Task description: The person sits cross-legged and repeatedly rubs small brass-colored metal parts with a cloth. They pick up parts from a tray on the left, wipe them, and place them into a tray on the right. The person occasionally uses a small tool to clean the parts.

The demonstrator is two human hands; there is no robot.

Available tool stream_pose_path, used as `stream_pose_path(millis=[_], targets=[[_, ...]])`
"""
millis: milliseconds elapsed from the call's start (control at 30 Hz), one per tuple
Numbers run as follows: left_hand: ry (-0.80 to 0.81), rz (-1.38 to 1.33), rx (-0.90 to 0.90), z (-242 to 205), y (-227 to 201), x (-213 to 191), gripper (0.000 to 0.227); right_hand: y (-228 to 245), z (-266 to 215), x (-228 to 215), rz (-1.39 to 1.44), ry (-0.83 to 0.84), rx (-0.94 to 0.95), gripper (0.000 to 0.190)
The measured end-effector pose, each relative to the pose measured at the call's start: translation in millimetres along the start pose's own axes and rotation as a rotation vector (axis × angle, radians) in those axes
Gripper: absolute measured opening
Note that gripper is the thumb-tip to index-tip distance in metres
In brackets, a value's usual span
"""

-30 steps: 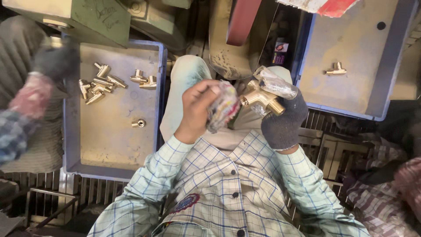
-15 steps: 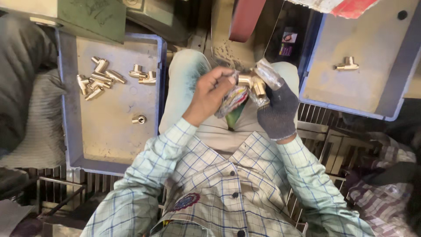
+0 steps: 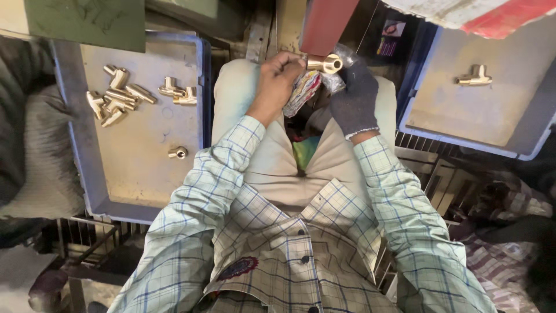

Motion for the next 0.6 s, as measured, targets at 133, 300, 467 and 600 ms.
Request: stream_pose_path(millis=[133, 300, 467, 600], targets=[[-0.038, -0.018, -0.024, 3.1, 6.9, 4.9, 0.014, -13.2, 8.7, 0.6, -0.019, 0.037, 0.037, 0.035], [-0.036, -0.062, -0.091, 7.4, 12.4, 6.8, 0.012, -16.0, 15.2, -0.6, -0.134, 0.123, -0.065, 0.025], [0.012, -0.284, -0.233, 13.1, 13.8, 13.9, 0.012, -46.6, 20.5, -0.2, 0.378, 0.087, 0.243, 0.028], [0.091, -0.459, -0.206, 9.0, -11.0, 11.0, 0.012, -71.1, 17.8, -11.4, 0.696, 0.075, 0.753, 0.024]])
Point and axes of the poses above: each hand's wrist, its own z-axis towards the middle knuckle, its own x-axis out of the palm, y = z × x, the point moved 5 cm from there along z, towards the middle knuckle, and after that the axes turned 13 degrees about z, right-handed, at the moved point
